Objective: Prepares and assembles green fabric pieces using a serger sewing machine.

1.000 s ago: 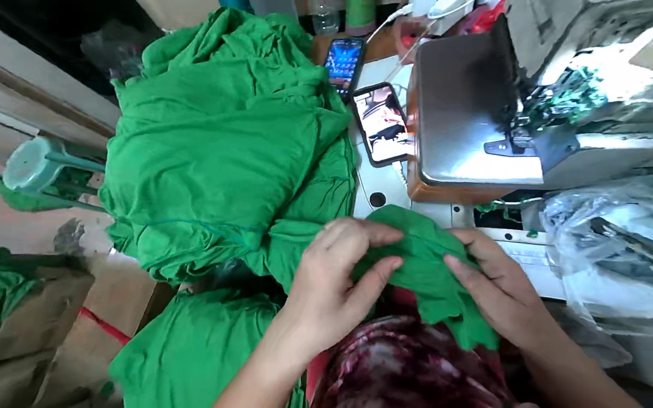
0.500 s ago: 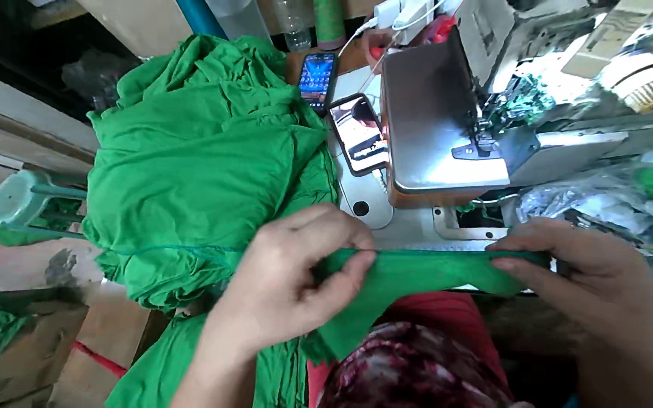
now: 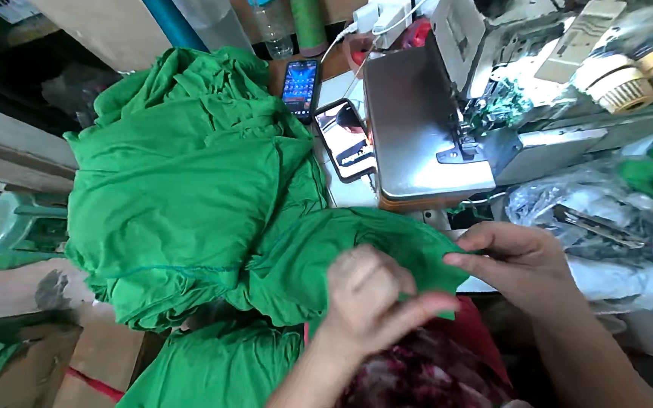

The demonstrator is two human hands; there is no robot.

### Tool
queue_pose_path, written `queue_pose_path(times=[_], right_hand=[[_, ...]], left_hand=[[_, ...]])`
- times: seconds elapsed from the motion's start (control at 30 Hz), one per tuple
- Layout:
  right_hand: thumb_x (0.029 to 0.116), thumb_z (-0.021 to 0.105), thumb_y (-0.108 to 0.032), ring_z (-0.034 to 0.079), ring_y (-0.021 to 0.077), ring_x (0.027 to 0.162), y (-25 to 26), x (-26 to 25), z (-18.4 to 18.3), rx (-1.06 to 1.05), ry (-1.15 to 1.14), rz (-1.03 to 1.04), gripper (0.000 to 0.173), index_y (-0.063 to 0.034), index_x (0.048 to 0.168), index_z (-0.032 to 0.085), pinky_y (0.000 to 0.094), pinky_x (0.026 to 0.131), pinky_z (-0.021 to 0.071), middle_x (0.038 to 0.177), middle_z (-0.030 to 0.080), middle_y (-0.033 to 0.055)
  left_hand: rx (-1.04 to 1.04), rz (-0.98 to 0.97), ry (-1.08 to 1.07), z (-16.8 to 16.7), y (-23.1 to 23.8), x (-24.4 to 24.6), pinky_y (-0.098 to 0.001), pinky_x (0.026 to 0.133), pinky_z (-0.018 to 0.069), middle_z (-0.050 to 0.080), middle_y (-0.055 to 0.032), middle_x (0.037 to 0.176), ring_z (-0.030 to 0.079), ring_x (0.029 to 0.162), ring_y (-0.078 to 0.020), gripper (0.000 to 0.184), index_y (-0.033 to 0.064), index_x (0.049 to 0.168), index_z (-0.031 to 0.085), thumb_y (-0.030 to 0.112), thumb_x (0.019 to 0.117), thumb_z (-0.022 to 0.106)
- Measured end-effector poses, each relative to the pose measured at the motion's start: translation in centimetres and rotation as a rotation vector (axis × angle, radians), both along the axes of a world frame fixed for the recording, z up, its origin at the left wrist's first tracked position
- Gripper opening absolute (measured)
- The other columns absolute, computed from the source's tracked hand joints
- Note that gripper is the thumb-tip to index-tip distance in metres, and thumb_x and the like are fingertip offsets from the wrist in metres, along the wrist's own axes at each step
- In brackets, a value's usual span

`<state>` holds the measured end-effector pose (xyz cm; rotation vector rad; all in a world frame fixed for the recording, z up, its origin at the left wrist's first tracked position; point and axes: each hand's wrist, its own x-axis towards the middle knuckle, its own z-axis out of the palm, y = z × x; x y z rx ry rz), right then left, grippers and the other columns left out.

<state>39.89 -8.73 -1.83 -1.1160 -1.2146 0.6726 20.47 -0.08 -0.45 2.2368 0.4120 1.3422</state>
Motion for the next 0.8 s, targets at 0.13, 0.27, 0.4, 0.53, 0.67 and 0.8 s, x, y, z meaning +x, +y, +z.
queue_pose_path(times=[0.13, 0.27, 0.4, 0.53, 0.67, 0.8], right_hand=[[0.0905, 0.077, -0.020, 0.065, -0.0081, 0.077, 0.8, -1.0, 0.2, 0.021, -0.014, -0.007, 0.006, -0.0164, 0.092, 0.073, 0.0100, 0.070, 0.0551, 0.086, 0.071, -0.0145], [0.0916, 0.076, -0.022, 0.065, -0.0082, 0.079, 0.9, -1.0, 0.7, 0.033, -0.070, -0.026, 0.011, -0.0156, 0.099, 0.072, 0.0097, 0.072, 0.0547, 0.088, 0.072, -0.0145], [0.0941, 0.073, -0.023, 0.067, -0.0048, 0.086, 0.2, -0.2, 1.3, -0.005, -0.117, 0.068, 0.031, -0.0144, 0.123, 0.066, 0.0135, 0.080, 0.0566, 0.096, 0.073, -0.0125], [0.0942, 0.072, -0.025, 0.065, -0.0070, 0.086, -0.7, 0.4, 1.7, -0.028, -0.191, 0.079, 0.031, -0.0149, 0.123, 0.065, 0.0108, 0.079, 0.0551, 0.093, 0.071, -0.0133], [0.0915, 0.076, -0.028, 0.066, -0.0073, 0.085, -0.7, 0.6, 1.9, -0.030, -0.191, 0.049, 0.030, -0.0187, 0.118, 0.065, 0.0109, 0.079, 0.0555, 0.092, 0.071, -0.0160], [0.0904, 0.077, -0.031, 0.062, -0.0102, 0.083, -0.5, 0.9, 2.1, -0.011, -0.259, 0.002, 0.031, -0.0164, 0.115, 0.066, 0.0086, 0.077, 0.0526, 0.088, 0.069, -0.0163]], left_hand=[[-0.309, -0.040, 0.043, -3.4, -2.4, 1.4, -0.0162, 0.068, 0.0505, 0.065, -0.0068, 0.088, 0.059, 0.075, -0.0053, 0.030, 0.0024, 0.092, 0.065, 0.028, 0.0880, 0.081], [-0.384, -0.155, 0.014, -2.1, -0.9, 0.3, -0.0158, 0.076, 0.0546, 0.072, -0.0081, 0.088, 0.066, 0.080, -0.0030, 0.018, -0.0037, 0.092, 0.072, 0.014, 0.0963, 0.070], [-0.309, -0.197, 0.115, -0.8, -0.1, -0.9, -0.0204, 0.086, 0.0575, 0.076, -0.0107, 0.095, 0.071, 0.090, -0.0073, 0.023, -0.0043, 0.098, 0.075, 0.014, 0.1022, 0.062], [-0.249, -0.219, 0.167, 0.0, 0.0, -1.3, -0.0244, 0.094, 0.0568, 0.077, -0.0134, 0.099, 0.073, 0.099, -0.0125, 0.025, -0.0048, 0.098, 0.075, 0.014, 0.1032, 0.059], [-0.170, -0.190, 0.175, 0.6, -0.1, -0.9, -0.0250, 0.094, 0.0568, 0.077, -0.0143, 0.098, 0.073, 0.099, -0.0146, 0.024, -0.0041, 0.096, 0.075, 0.012, 0.1023, 0.059], [-0.253, -0.135, 0.131, 1.2, 0.2, -0.8, -0.0203, 0.083, 0.0589, 0.076, -0.0125, 0.095, 0.072, 0.088, -0.0081, 0.024, -0.0051, 0.096, 0.074, 0.012, 0.1033, 0.058]])
